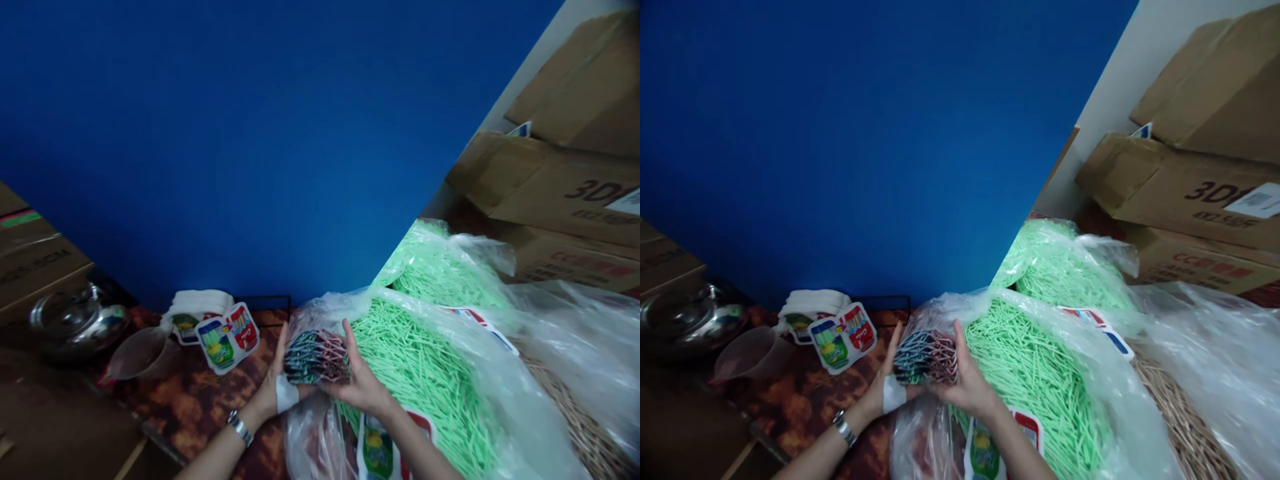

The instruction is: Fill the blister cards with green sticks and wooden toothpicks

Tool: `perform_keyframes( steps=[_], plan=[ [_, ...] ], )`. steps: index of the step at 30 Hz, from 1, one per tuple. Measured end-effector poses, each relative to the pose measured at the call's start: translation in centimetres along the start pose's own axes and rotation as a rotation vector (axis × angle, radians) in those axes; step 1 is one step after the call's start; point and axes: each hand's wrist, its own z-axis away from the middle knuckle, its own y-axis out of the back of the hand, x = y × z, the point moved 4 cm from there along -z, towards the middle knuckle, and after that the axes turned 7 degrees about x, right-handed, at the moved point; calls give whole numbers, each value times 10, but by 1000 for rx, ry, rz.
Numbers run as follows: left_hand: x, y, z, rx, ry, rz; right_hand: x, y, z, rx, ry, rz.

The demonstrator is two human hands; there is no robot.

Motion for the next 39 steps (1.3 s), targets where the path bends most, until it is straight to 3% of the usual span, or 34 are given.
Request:
perform_keyframes(
  steps=[3, 7, 11, 14, 17, 21, 25, 29, 34, 39],
  plan=[
    [12, 5, -5, 85, -2, -2, -15, 0, -11, 12, -12, 4],
    [52, 35, 7, 215, -51, -57, -60, -16, -25, 33, 116, -23],
    [77, 78, 53, 417, -110, -246, -91, -56, -23, -63, 315, -115],
    [58, 99, 94, 519, -90, -304, -78, -90, -12, -181, 394, -130],
    [20, 102, 120, 378, -30, -318, -45, -115, -3, -334, 355, -60],
    [-10, 104, 129, 370, 43, -362, -23, -125, 0, -394, 282, -76],
    [-1, 110, 125, 429, -22, -409, -41, -121, 0, -330, 293, -120],
    [18, 114, 126, 341, -151, -480, -59, -111, 7, -252, 466, -114],
    [14, 110, 128, 180, -58, -480, -36, -113, 14, -320, 424, -10],
    [13, 109, 122, 189, -96, -473, -35, -115, 9, -300, 407, -26]
  ],
)
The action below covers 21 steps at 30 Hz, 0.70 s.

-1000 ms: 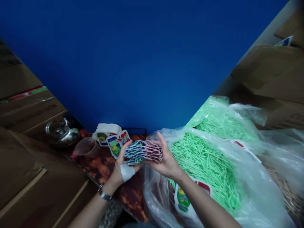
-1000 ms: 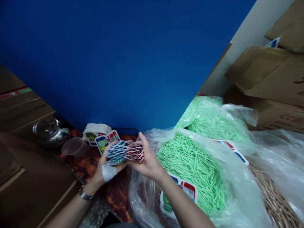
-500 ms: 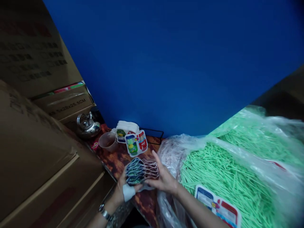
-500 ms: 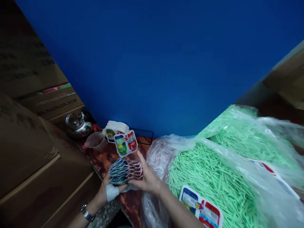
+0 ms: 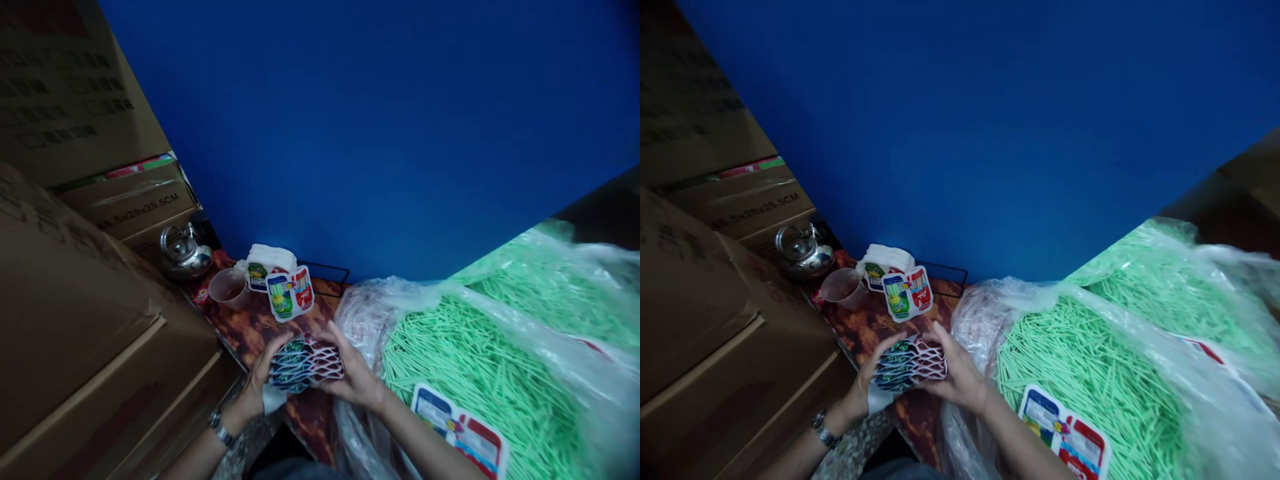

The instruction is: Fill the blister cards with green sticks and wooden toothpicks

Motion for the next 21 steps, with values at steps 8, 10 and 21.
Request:
perform_keyframes(
  steps=[8, 10, 21],
  plan=[
    [4, 3, 0, 11, -1, 23, -9, 4, 2, 51, -32, -37],
    [-3, -1, 3, -30, 57, 50, -4, 3, 5, 26, -57, -20],
    [-6, -7, -2, -44, 96, 131, -41, 22, -12, -81, 269, 495]
  ],
)
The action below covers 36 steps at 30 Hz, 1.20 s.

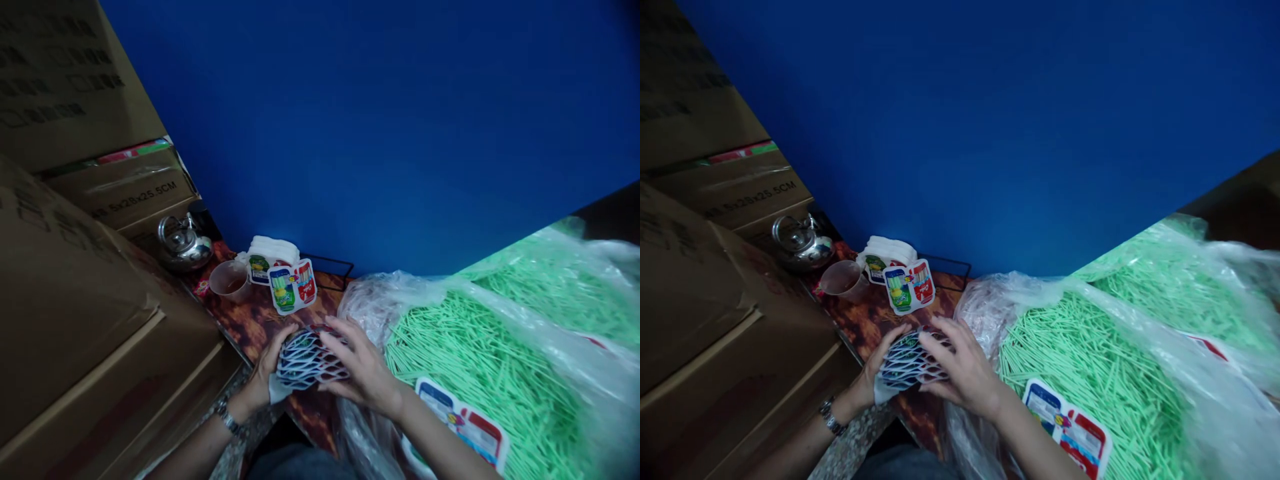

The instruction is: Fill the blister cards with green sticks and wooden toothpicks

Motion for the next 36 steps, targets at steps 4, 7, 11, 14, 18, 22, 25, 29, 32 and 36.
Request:
perform_keyframes(
  steps=[4, 7, 11, 14, 18, 22, 25, 29, 32, 36],
  plan=[
    [2, 1, -2, 32, -9, -41, -20, 6, -15, -42, 153, 208],
    [0, 0, -1, 51, 2, -44, -30, 5, -21, -50, 222, 269],
    [-3, -1, -1, 67, 19, -24, -33, 5, -22, -44, 251, 255],
    [-4, -1, -1, 69, 20, -12, -33, 6, -23, -56, 256, 218],
    [-4, 0, -3, 82, 14, -25, -34, 9, -28, -53, 263, 177],
    [-1, -1, -3, 83, 12, -31, -35, 8, -32, -56, 242, 184],
    [2, -1, -3, 80, -12, -39, -36, 5, -34, -79, 203, 221],
    [3, -1, -3, 95, -23, -60, -39, -3, -34, -97, 207, 249],
    [3, -1, -3, 104, -2, -62, -40, -4, -35, -72, 205, 233],
    [6, -1, -4, 107, 15, -40, -35, 1, -36, -48, 170, 136]
  ],
)
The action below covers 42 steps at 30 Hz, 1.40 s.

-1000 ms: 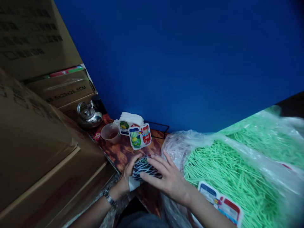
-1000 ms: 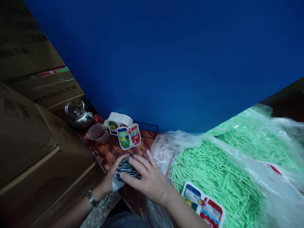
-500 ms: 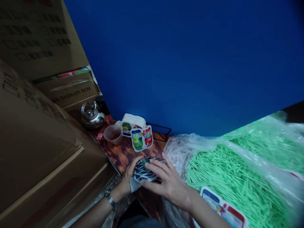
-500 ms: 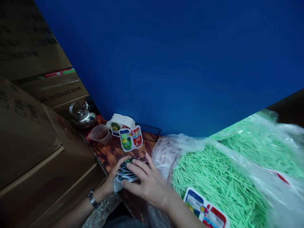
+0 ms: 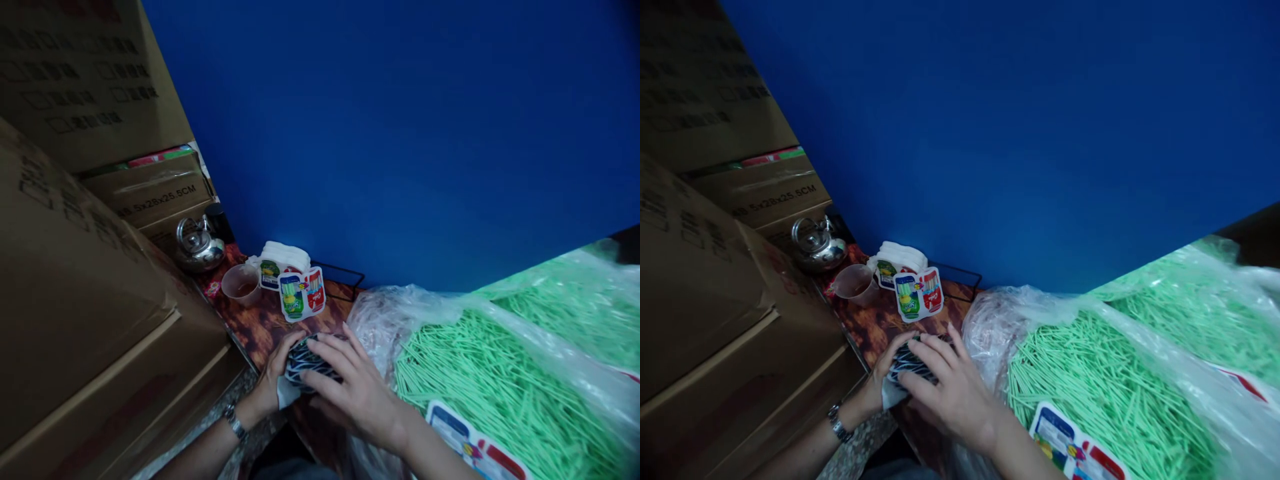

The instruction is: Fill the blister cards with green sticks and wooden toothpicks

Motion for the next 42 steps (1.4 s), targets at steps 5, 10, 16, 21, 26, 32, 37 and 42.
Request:
perform_keyframes(
  steps=[5, 10, 16, 21, 26, 32, 37, 42],
  plan=[
    [8, 1, -3, 1, 17, 19, 6, 2, 3, 15, 24, 54],
    [6, 0, -3, -1, 22, 22, 5, 4, 1, 26, 36, 59],
    [0, -1, -2, 5, 14, 55, 4, 5, -3, -9, 44, 15],
    [3, 0, -3, 6, 12, 53, 6, 4, -3, 18, 12, 4],
    [3, 0, -2, 7, 23, 69, 5, 5, -4, 44, -2, -2],
    [2, -1, -4, 24, 2, 61, 5, 2, -10, -26, -136, -47],
    [-4, 0, 0, 21, -10, 37, 0, -6, -13, -76, -175, 10],
    [-3, 0, 0, 2, -18, 11, -2, -6, -13, -84, -128, 72]
  ],
)
